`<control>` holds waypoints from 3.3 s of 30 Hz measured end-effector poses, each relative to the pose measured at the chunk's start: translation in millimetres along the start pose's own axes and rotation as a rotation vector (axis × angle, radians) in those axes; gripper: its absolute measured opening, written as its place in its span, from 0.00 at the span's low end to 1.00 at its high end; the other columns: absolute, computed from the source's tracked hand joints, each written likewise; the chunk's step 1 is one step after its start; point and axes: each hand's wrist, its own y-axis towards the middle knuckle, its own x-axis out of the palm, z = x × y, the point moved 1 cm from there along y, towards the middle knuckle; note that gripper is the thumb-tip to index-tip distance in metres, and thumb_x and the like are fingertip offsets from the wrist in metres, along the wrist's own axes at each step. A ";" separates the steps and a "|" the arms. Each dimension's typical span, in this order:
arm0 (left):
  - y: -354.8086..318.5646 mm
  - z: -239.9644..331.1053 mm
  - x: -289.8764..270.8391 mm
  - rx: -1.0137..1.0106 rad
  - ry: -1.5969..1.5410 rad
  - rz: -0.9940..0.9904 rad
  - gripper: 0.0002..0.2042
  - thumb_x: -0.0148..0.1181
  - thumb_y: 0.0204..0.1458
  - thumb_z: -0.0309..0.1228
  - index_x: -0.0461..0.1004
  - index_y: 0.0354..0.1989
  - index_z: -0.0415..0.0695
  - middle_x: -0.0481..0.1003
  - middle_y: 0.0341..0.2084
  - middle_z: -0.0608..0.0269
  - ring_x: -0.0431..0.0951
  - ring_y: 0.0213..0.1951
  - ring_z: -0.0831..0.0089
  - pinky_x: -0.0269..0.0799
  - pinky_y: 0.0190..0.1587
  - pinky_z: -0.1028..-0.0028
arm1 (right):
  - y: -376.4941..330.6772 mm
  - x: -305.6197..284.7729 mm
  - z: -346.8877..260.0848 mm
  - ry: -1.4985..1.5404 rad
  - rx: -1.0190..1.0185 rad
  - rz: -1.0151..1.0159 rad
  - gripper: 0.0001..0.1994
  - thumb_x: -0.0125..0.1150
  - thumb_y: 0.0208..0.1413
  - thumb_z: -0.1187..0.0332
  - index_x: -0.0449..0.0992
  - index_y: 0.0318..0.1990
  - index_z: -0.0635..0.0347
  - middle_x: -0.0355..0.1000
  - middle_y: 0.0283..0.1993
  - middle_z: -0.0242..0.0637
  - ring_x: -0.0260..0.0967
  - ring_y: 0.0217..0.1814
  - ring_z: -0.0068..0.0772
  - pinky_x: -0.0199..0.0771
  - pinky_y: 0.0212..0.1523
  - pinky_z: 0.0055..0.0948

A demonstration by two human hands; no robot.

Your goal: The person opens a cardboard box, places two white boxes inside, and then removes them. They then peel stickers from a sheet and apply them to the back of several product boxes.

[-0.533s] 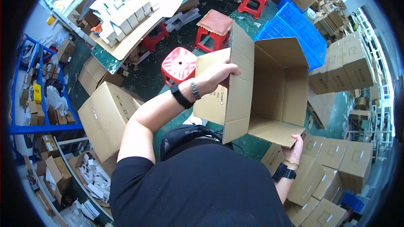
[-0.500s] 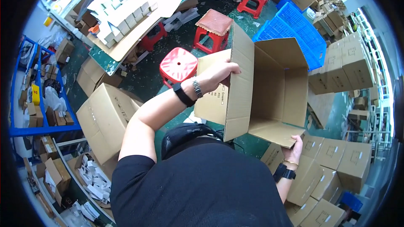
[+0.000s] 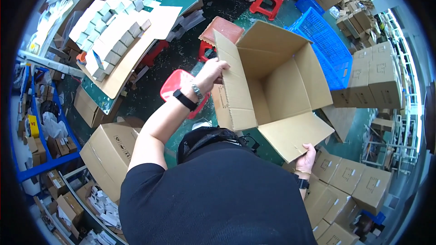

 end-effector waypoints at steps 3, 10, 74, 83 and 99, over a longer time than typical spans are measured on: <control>18.8 45.5 -16.1 0.079 -0.006 0.078 0.13 0.63 0.55 0.32 0.73 0.46 0.40 0.78 0.35 0.61 0.80 0.29 0.72 0.81 0.33 0.70 | 39.7 33.1 -8.5 0.018 0.026 -0.076 0.26 0.55 0.53 0.78 0.69 0.62 0.73 0.74 0.60 0.48 0.72 0.65 0.53 0.73 0.71 0.52; 100.8 114.6 -80.1 0.293 -0.108 0.247 0.20 0.67 0.55 0.31 0.75 0.55 0.37 0.79 0.43 0.55 0.82 0.45 0.66 0.81 0.50 0.67 | 155.7 139.9 -14.5 0.077 0.224 -0.386 0.26 0.58 0.58 0.81 0.69 0.66 0.69 0.72 0.67 0.48 0.70 0.70 0.50 0.68 0.75 0.52; 449.3 43.2 -137.4 0.070 0.883 0.704 0.30 0.63 0.57 0.26 0.71 0.71 0.54 0.82 0.54 0.48 0.83 0.56 0.50 0.80 0.58 0.58 | 612.0 513.6 -37.1 -1.665 -0.670 -0.320 0.18 0.62 0.56 0.72 0.79 0.55 0.59 0.82 0.46 0.59 0.80 0.53 0.63 0.79 0.57 0.54; 413.9 115.4 -57.7 0.102 1.088 0.741 0.55 0.77 0.47 0.62 0.56 0.80 0.52 0.61 0.73 0.33 0.63 0.75 0.42 0.67 0.72 0.56 | 622.2 494.3 -32.9 -1.785 -0.697 -0.248 0.14 0.64 0.55 0.67 0.80 0.48 0.61 0.83 0.46 0.56 0.81 0.51 0.65 0.81 0.53 0.54; 350.4 92.3 -95.3 0.229 1.651 0.353 0.38 0.83 0.39 0.41 0.75 0.64 0.55 0.49 0.78 0.37 0.62 0.74 0.36 0.71 0.70 0.55 | 579.9 453.8 12.4 -1.799 -0.565 -0.133 0.22 0.68 0.55 0.60 0.77 0.54 0.62 0.83 0.50 0.57 0.79 0.55 0.66 0.77 0.58 0.57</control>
